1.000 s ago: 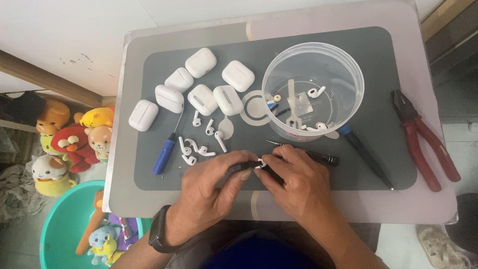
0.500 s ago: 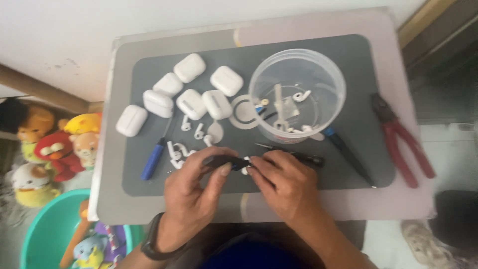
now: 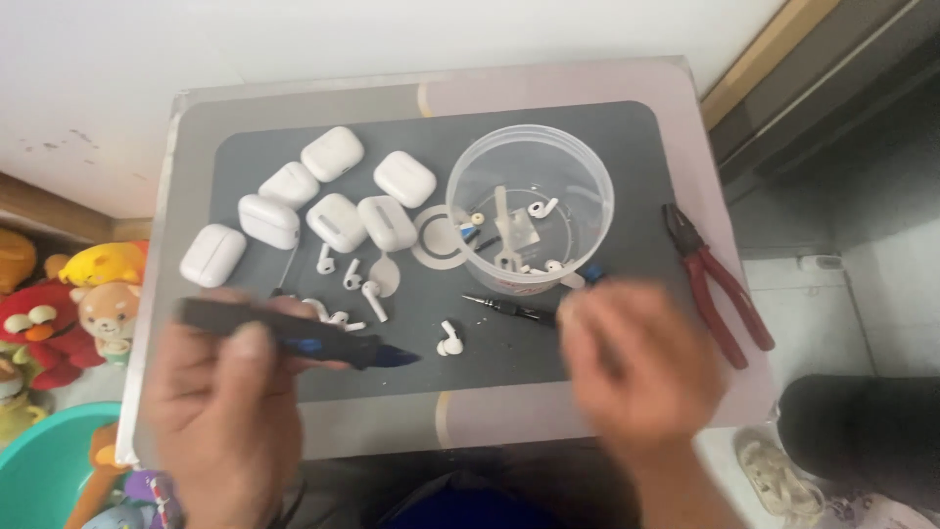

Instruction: Repairing and inspecting wireless earbuds using a variety of precision hand tools on a workbench.

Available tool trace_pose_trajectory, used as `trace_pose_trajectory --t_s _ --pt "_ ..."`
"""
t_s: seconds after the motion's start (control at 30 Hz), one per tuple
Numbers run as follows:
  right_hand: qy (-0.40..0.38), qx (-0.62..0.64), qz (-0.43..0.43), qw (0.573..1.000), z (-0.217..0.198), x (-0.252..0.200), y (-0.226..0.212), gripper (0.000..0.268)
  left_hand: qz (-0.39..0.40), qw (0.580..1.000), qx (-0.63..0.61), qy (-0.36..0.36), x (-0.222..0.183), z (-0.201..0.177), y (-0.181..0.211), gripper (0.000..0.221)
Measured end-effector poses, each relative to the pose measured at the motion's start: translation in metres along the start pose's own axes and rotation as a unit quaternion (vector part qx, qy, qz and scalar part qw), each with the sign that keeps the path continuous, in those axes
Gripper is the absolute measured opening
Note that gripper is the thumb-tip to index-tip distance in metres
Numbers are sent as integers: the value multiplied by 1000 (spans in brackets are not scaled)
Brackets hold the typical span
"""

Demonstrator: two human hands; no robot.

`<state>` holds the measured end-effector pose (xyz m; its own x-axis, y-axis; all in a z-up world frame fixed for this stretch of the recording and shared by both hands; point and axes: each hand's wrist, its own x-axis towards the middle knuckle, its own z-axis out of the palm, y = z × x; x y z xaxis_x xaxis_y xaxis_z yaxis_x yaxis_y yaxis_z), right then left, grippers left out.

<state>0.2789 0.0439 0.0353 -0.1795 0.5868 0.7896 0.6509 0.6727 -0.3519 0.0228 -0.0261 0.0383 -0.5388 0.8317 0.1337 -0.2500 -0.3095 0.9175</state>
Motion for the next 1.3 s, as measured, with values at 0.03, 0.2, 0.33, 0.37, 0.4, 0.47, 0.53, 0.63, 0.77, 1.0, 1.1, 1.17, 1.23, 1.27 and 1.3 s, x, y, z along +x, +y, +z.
trace_pose_trajectory --t_s 0.03,0.2,0.33,0.37,0.4,0.47,0.53,0.63,0.77,1.0,1.1,1.17,1.23,1.27,1.3 --pt "1 4 -1 1000 6 13 8 8 2 1000 2 2 -2 3 -1 25" --pt "-58 31 11 998 5 50 3 15 14 993 120 16 -11 10 -1 27" --pt "-35 -38 3 999 9 -9 -17 25 36 982 183 22 -12 7 -3 18" --pt "-92 30 38 995 19 -23 -22 11 50 978 202 -7 -12 5 -8 18" --pt "-146 95 75 982 28 -38 -27 9 64 972 221 -41 -11 3 -12 20" --pt "-156 82 73 982 46 -58 -24 20 112 950 279 -82 -10 1 -14 19" --pt "-165 63 66 982 57 -64 -21 31 160 923 328 -123 -7 2 -17 19" --pt "-190 36 26 981 63 -55 -18 37 196 898 358 -165 -4 2 -21 17" --pt "-211 39 43 976 69 -53 -20 20 187 891 334 -243 -1 1 -21 16" --pt "-255 29 53 965 70 -50 -16 45 221 873 297 -318 11 6 -18 20" --pt "-238 10 57 970 77 -51 -19 42 220 881 298 -294 12 0 -18 14" --pt "-239 3 49 970 79 -47 -19 31 221 879 292 -305 13 -1 -19 14" --pt "-241 -1 40 970 82 -46 -17 20 219 878 289 -313 14 -4 -19 14" --pt "-245 2 42 969 83 -48 -16 25 221 873 289 -326 14 -5 -19 17" --pt "-248 4 44 968 84 -50 -14 29 222 868 288 -338 14 -5 -19 21"
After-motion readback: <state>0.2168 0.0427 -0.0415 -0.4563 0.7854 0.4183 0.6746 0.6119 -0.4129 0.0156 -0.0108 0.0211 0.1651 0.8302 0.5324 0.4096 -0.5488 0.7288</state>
